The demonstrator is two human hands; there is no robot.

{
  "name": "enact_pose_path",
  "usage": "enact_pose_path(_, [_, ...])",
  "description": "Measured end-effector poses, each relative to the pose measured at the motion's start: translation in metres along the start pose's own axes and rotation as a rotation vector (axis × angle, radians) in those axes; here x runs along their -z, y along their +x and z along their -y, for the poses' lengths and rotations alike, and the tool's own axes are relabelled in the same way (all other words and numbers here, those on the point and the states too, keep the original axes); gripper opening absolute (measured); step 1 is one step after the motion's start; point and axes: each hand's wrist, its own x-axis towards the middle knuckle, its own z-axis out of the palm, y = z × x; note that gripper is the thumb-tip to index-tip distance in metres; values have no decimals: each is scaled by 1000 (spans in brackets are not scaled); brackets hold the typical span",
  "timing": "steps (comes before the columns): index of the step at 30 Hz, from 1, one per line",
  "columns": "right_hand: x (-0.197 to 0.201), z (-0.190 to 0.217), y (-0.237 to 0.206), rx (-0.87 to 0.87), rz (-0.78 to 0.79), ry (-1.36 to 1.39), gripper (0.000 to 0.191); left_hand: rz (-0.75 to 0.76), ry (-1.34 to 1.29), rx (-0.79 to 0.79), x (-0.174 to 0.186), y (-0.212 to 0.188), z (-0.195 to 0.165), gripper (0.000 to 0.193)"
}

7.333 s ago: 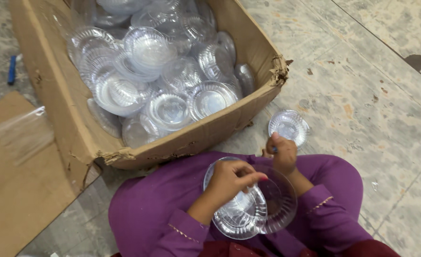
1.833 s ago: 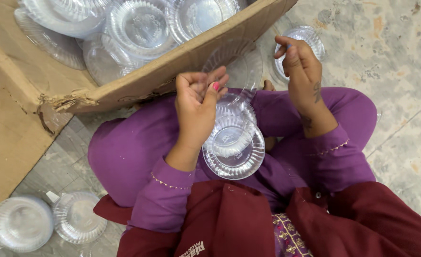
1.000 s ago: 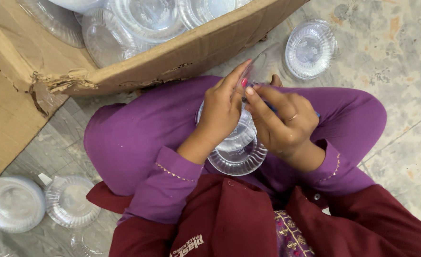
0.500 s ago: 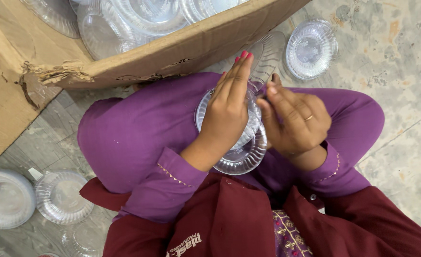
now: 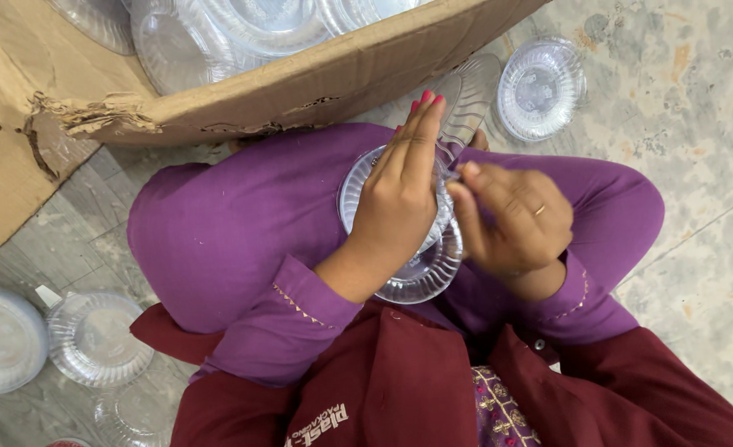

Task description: The person sits on the floor and uses a small blue utility knife to trim the edges of clear plastic plates. They hold each plate with one hand and carefully cut along the rim with the other, then place the trimmed plate on the floor. The process is repeated for several plates taken from a nearby cardboard box.

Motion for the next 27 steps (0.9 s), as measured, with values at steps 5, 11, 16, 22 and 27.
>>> enact_pose_path(5, [-2, 2, 0, 3, 10, 6, 25, 0, -16, 10, 2, -1, -3, 58])
enact_pose_path(11, [-1, -3, 0, 10, 0, 10, 24, 1, -25, -3, 1, -1, -5, 56])
enact_pose_path(16, [2, -8, -2, -2, -8, 11, 22, -3, 12, -10, 0, -2, -5, 54])
enact_pose_path(22, [9, -8, -1, -60, -12, 65, 22, 2, 29, -31, 1, -2, -10, 51])
enact_pose_path(27, [4, -2, 1, -29, -6, 88, 23, -3, 16, -28, 4, 0, -10, 52])
